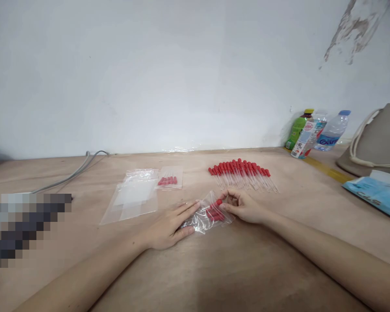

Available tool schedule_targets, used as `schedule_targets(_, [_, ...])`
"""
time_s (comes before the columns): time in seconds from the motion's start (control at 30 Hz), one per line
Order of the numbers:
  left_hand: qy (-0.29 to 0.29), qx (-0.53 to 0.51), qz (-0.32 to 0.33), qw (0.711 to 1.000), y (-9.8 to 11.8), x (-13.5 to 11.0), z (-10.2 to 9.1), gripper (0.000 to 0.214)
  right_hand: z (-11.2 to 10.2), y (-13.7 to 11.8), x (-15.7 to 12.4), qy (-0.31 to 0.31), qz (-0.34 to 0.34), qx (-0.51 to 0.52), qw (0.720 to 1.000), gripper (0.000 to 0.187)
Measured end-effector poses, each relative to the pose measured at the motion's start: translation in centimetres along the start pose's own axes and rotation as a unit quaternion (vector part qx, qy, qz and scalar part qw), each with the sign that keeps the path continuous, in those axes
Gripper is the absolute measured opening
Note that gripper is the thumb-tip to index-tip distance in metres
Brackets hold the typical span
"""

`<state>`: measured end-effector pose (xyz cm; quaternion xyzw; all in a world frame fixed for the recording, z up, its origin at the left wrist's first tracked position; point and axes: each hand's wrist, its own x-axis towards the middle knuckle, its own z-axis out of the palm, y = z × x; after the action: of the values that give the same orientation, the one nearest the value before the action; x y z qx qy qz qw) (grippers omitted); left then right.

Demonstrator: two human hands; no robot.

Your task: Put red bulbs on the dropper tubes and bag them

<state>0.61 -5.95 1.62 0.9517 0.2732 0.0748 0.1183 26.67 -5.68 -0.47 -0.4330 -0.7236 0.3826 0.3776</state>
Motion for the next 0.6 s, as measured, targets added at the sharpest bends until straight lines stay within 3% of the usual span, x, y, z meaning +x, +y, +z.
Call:
schedule_targets(0.1, [-0.001,-0.004,-0.002,1.000,0.0,0.0,0.0,0.055,-0.3,-0.2,0.4,-0.041,-0.013,-0.033,0.999,0.023])
schedule_targets(0.2, [-0.008,0.000,-0.009,1.000,0.0,0.0,0.1,0.055,-0.2,0.1,1.1,-0.069,-0.010,-0.003,0.998,0.027])
schedule_targets(0.3, [-0.009,-0.001,-0.008,1.000,0.0,0.0,0.1,0.055,0.2,0.5,1.6,-0.031,0.013,0.026,0.999,0.027])
schedule_targets(0.47, [0.007,-0.012,-0.003,1.000,-0.1,0.0,0.2,0.054,0.5,0.8,1.4,0.089,0.085,-0.027,0.992,0.026])
schedule_targets(0.53, [0.010,-0.015,0.000,1.000,-0.1,0.0,0.3,0.053,0.6,0.9,1.2,0.085,0.074,-0.028,0.993,0.023])
schedule_targets(0.6, [0.007,-0.014,0.001,1.000,-0.2,0.0,0.4,0.051,0.5,0.7,1.1,0.036,0.040,-0.018,0.998,0.020])
